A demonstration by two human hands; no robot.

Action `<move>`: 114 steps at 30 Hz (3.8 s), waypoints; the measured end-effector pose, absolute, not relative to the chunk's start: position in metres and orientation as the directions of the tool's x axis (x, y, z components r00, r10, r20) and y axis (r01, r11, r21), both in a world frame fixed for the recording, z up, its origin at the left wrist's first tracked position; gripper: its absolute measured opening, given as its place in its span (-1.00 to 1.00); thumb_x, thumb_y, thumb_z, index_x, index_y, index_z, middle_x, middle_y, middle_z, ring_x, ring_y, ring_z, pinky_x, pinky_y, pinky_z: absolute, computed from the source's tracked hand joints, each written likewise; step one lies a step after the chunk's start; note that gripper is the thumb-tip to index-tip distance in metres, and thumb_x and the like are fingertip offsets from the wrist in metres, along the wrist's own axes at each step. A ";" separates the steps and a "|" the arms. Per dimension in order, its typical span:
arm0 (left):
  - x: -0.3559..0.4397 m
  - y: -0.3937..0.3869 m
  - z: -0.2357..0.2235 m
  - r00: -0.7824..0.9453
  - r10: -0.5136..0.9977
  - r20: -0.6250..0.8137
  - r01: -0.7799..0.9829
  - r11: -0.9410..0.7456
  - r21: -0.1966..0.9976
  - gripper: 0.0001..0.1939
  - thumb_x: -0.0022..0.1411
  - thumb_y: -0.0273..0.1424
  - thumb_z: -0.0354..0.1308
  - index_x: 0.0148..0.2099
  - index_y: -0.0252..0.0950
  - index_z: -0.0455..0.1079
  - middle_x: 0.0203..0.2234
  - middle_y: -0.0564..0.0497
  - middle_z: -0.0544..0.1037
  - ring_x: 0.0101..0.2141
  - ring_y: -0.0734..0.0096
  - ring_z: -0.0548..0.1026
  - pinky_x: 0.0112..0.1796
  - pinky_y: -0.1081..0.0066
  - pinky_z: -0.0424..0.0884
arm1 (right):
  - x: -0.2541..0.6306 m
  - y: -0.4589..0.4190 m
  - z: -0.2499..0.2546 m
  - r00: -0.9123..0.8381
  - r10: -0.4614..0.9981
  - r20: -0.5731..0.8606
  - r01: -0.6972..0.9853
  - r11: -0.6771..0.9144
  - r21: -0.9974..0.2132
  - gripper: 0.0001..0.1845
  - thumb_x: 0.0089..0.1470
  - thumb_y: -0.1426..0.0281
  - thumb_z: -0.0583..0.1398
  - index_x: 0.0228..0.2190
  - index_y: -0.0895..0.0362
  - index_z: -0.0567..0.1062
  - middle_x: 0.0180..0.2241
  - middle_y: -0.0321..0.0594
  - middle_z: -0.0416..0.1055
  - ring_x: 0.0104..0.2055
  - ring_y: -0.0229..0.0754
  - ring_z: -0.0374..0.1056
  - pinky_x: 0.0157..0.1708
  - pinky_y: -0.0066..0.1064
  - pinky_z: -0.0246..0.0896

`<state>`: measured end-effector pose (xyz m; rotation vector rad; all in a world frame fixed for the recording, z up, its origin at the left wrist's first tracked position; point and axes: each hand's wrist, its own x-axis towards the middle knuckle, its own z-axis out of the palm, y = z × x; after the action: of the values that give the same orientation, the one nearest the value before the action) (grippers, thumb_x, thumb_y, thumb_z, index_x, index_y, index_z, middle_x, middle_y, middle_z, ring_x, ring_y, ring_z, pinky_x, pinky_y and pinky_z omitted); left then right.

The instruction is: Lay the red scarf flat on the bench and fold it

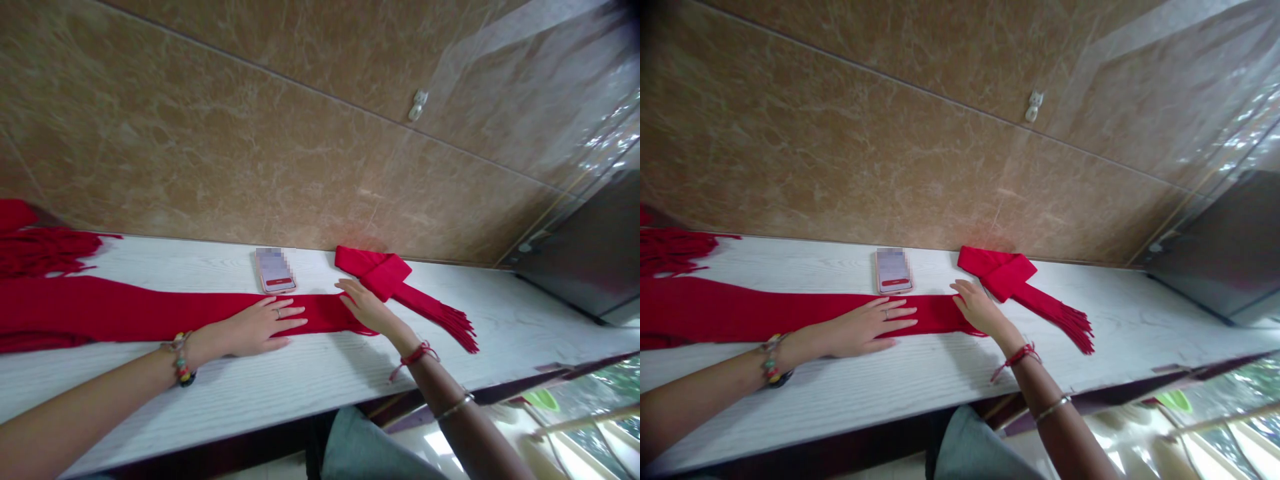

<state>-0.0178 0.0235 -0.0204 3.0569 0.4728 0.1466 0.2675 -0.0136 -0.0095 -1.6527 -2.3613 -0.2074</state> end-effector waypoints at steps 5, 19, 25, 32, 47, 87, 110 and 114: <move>-0.017 0.021 -0.019 0.950 0.286 0.123 0.285 -0.958 0.032 -0.54 0.31 -0.21 -0.11 0.23 -0.05 0.03 0.19 0.04 0.13 0.19 0.24 0.03 0.14 0.12 -0.11 | 0.280 -0.002 -0.038 -0.386 0.903 0.188 0.923 0.379 0.073 -0.63 0.18 0.48 -0.11 -0.07 0.28 0.36 -0.02 0.05 0.33 0.06 -0.12 0.23 0.05 -0.24 0.13; -0.105 -0.002 0.027 0.804 0.594 -0.003 0.594 -0.804 -0.038 -0.48 0.31 -0.14 -0.15 0.26 -0.15 -0.04 0.27 -0.06 -0.17 0.23 0.17 -0.20 0.14 0.13 -0.11 | 0.173 -0.009 -0.018 -0.614 0.765 0.194 0.780 0.625 0.003 -0.17 0.07 0.03 0.03 0.19 0.29 -0.05 0.21 0.14 -0.08 0.25 0.06 -0.21 0.15 0.01 -0.13; -0.199 0.006 0.034 0.650 0.760 0.014 0.755 -0.643 -0.132 -0.46 0.22 -0.15 0.03 0.21 -0.14 0.08 0.22 -0.05 0.06 0.21 0.16 -0.05 0.10 0.18 -0.01 | 0.150 -0.012 -0.034 -0.661 0.740 0.125 0.743 0.669 -0.034 -0.26 0.14 0.06 -0.05 0.19 0.27 -0.03 0.21 0.12 -0.08 0.25 0.01 -0.19 0.15 -0.01 -0.16; -0.202 0.008 0.026 0.732 0.680 -0.038 0.666 -0.726 -0.170 -0.76 0.22 -0.46 0.04 -0.06 -0.25 0.38 -0.10 -0.01 0.48 -0.10 0.38 0.41 -0.09 0.43 0.24 | 0.148 -0.016 -0.026 -0.703 0.668 0.243 0.690 0.724 0.009 -0.42 0.15 0.24 0.03 0.15 0.22 0.12 0.18 0.07 0.04 0.23 0.01 -0.08 0.12 -0.01 -0.03; -0.226 0.000 0.035 0.708 0.704 0.065 0.704 -0.693 -0.155 -0.78 0.06 -0.58 0.04 -0.21 -0.30 0.34 -0.25 -0.05 0.39 -0.24 0.32 0.38 -0.23 0.38 0.30 | 0.007 -0.008 -0.002 -0.785 0.558 0.270 0.591 0.804 0.059 -0.87 0.05 0.46 0.15 -0.36 0.22 0.51 -0.31 -0.08 0.48 -0.27 -0.11 0.40 -0.30 -0.32 0.35; -0.243 0.014 0.046 0.707 0.689 0.159 0.668 -0.724 0.173 -0.88 0.10 -0.53 0.00 -0.39 -0.30 0.35 -0.45 0.07 0.43 -0.40 0.48 0.38 -0.33 0.52 0.26 | 0.017 -0.007 -0.014 -0.757 0.558 0.338 0.627 0.766 0.139 -0.78 0.06 0.62 0.05 -0.30 0.24 0.47 -0.35 -0.11 0.48 -0.33 -0.19 0.39 -0.38 -0.44 0.30; -0.244 0.012 0.044 0.736 0.676 0.037 0.654 -0.724 0.218 -0.82 0.07 -0.40 0.20 -0.21 -0.28 0.44 -0.33 0.03 0.45 -0.30 0.43 0.41 -0.25 0.50 0.29 | 0.029 -0.012 -0.019 -0.797 0.385 0.465 0.497 0.856 0.142 -0.77 0.13 0.40 0.07 -0.23 0.26 0.44 -0.31 -0.01 0.45 -0.28 -0.13 0.38 -0.31 -0.31 0.31; -0.238 0.008 0.045 0.755 0.647 0.105 0.637 -0.762 0.118 -0.83 0.08 -0.45 0.17 -0.21 -0.28 0.43 -0.24 0.01 0.46 -0.21 0.40 0.41 -0.15 0.46 0.26 | 0.031 -0.009 -0.018 -0.772 0.400 0.493 0.534 0.830 0.162 -0.76 0.15 0.54 0.00 -0.33 0.25 0.46 -0.41 -0.08 0.46 -0.37 -0.19 0.38 -0.37 -0.39 0.29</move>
<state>-0.2376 0.0078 0.0448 2.8727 1.0524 0.2149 0.0310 -0.0094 -0.0179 -0.6927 -2.5643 -0.4082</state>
